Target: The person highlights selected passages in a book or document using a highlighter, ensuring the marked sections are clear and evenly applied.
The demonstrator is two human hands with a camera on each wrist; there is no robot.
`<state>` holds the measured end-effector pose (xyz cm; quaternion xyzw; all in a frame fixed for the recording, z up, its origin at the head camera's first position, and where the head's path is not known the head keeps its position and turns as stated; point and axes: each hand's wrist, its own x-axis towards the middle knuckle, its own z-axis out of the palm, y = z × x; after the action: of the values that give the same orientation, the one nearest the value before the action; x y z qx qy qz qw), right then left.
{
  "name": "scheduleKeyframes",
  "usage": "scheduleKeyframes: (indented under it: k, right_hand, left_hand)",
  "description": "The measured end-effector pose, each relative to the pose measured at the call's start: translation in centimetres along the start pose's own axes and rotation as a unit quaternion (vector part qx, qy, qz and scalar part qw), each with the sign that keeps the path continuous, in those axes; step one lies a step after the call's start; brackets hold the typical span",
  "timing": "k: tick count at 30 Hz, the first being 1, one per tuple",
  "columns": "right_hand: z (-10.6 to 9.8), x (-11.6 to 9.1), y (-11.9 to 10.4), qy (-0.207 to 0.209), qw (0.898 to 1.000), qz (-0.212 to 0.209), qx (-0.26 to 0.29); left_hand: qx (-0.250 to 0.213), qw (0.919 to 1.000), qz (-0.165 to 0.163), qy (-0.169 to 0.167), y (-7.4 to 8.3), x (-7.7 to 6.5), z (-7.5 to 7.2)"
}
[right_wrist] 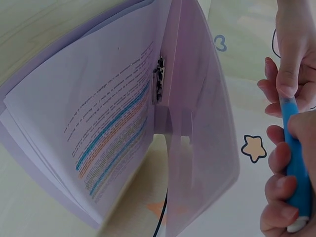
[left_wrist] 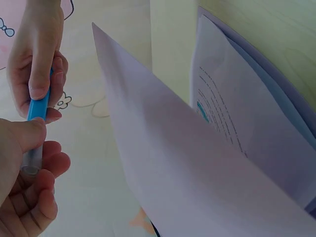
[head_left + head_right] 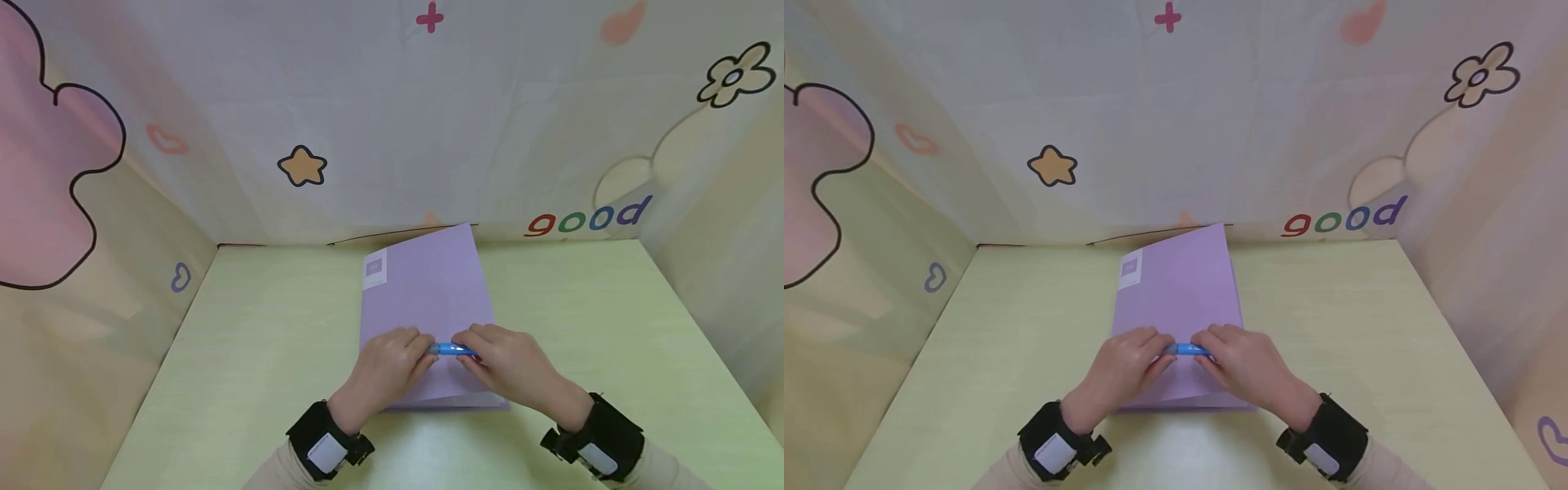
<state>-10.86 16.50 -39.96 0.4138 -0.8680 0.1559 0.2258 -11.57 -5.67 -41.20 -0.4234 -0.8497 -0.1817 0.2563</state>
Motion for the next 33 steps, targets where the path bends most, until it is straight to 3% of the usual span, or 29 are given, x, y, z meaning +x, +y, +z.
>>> scheduleKeyframes:
  k: [6,21,33]
  right_hand:
    - [0.35,0.15,-0.24,0.000,1.000,-0.015,-0.015]
    - [0.50,0.69,-0.75,0.020,1.000,-0.009,-0.020]
    - [0.82,-0.04,-0.76,0.011,1.000,0.001,-0.020]
  left_hand:
    - [-0.008,0.9999,0.014,0.006,-0.02,-0.49,-0.07]
    - [0.004,0.9995,0.026,0.020,-0.15,-0.45,0.06]
    - [-0.009,0.9994,0.034,0.002,-0.10,-0.59,0.24]
